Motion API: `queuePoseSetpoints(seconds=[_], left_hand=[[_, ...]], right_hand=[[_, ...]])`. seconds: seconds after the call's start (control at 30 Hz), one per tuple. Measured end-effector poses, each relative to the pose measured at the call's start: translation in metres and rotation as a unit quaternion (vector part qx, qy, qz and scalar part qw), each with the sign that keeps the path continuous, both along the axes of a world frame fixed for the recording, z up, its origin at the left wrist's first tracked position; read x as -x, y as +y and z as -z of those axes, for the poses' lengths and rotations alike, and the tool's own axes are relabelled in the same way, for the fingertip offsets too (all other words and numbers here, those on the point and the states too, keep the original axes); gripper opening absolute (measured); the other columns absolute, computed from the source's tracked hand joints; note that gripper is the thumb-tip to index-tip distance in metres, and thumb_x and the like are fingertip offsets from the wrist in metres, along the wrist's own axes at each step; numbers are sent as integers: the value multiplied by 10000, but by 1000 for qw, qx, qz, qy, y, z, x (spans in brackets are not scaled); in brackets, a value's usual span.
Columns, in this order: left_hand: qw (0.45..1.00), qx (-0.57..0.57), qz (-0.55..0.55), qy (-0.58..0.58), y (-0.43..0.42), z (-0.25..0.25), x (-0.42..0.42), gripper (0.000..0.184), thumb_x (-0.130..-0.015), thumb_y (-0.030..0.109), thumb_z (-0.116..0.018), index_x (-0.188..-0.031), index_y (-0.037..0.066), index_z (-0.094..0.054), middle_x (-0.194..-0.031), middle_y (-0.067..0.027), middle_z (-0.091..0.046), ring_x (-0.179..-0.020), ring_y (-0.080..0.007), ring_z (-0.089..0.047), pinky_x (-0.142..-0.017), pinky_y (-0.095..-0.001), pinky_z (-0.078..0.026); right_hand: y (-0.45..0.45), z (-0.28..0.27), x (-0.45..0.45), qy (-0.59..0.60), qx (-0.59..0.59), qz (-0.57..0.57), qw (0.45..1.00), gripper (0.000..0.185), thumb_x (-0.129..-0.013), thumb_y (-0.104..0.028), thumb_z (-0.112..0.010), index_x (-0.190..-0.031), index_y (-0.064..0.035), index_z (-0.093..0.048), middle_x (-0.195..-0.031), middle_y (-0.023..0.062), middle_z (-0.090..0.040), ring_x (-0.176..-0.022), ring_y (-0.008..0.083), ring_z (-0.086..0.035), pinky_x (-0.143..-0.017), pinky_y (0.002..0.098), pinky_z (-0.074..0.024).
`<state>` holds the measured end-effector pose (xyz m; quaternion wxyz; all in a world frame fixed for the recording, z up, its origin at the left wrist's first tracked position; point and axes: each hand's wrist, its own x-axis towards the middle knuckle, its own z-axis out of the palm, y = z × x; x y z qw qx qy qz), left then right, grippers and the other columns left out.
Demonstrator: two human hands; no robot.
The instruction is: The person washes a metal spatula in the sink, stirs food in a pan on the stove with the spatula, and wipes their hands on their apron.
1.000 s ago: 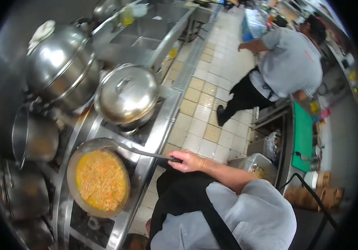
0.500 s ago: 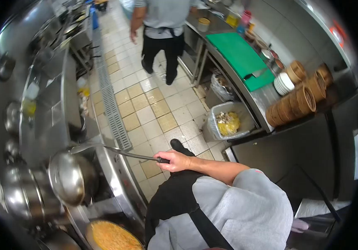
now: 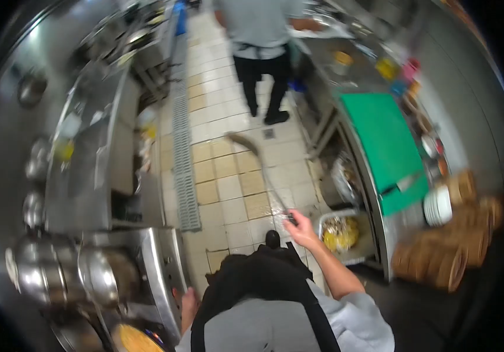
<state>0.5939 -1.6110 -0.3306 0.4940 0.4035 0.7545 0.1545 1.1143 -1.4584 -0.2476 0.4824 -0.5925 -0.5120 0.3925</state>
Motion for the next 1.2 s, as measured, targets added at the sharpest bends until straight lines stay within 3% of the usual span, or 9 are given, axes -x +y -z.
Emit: queuePoseSetpoints(seconds=[0.17,0.27,0.37,0.67,0.8,0.9,1.0,1.1,1.2], left_hand=[[968,62,-239,-50,35,22,-41,437,-978,493,-547,-953,72,-665,-817,-16,-604,-673,-147,-575,-550,-308,-434],[959,93,-260,-70,62,40,-45,500,-972,494,-535,-1175,55,-662,-1025,-73,-650,-852,-188,-630,-653,-332,-479],[923,133,-334,-136,123,44,-41,555,-977,504,-518,-1306,68,-617,-1185,-106,-631,-991,-227,-633,-723,-359,-493],[934,48,-321,-148,366,76,15,486,-1002,481,-521,-1120,32,-666,-904,-43,-647,-769,-151,-591,-720,-307,-477],[993,1,-122,-7,458,104,82,506,-1013,436,-523,-1170,-22,-668,-1057,-143,-710,-971,-254,-660,-876,-375,-501],[989,-14,-149,17,550,3,84,493,-1020,414,-515,-1220,-13,-660,-1153,-186,-707,-1085,-285,-658,-942,-390,-485],[987,-51,-151,4,622,8,106,469,-1026,401,-507,-1220,4,-664,-1125,-187,-715,-1080,-277,-667,-928,-382,-491],[995,-55,-81,-5,709,-32,107,452,-1020,387,-514,-1218,8,-663,-1102,-176,-724,-1053,-283,-676,-912,-384,-499],[995,-94,-45,-2,792,-78,91,473,-1015,390,-568,-1274,3,-651,-1186,-133,-718,-1135,-196,-642,-986,-338,-484]], right_hand=[[52,7,-22,181,174,12,968,161,-1009,-157,-617,-1161,-107,-601,-618,-41,-445,-454,60,-373,-412,262,-310],[95,-11,-8,281,286,5,916,144,-1018,-184,-610,-1148,-124,-593,-587,-35,-414,-413,85,-361,-386,269,-302],[144,-12,22,291,324,-25,900,154,-1005,-171,-622,-1154,-141,-598,-601,-46,-420,-411,75,-337,-389,268,-278],[359,-27,115,212,377,-30,901,171,-1002,-165,-616,-1155,-91,-592,-641,-20,-439,-437,89,-395,-412,272,-342],[443,-50,142,232,337,6,912,274,-1004,-165,-592,-1251,-62,-534,-649,-51,-411,-488,77,-371,-429,269,-341],[482,-49,143,261,322,54,908,223,-1004,-160,-591,-1207,-75,-556,-644,-53,-404,-464,71,-368,-416,261,-338],[514,-32,139,301,323,92,893,164,-1003,-155,-596,-1152,-86,-584,-644,-40,-414,-436,68,-373,-406,256,-344],[541,-18,131,339,344,124,867,171,-1000,-155,-596,-1152,-79,-578,-643,-46,-409,-438,68,-375,-402,253,-342],[571,2,119,378,358,140,842,161,-992,-167,-612,-1121,-83,-565,-643,-54,-396,-444,71,-370,-402,252,-329]])
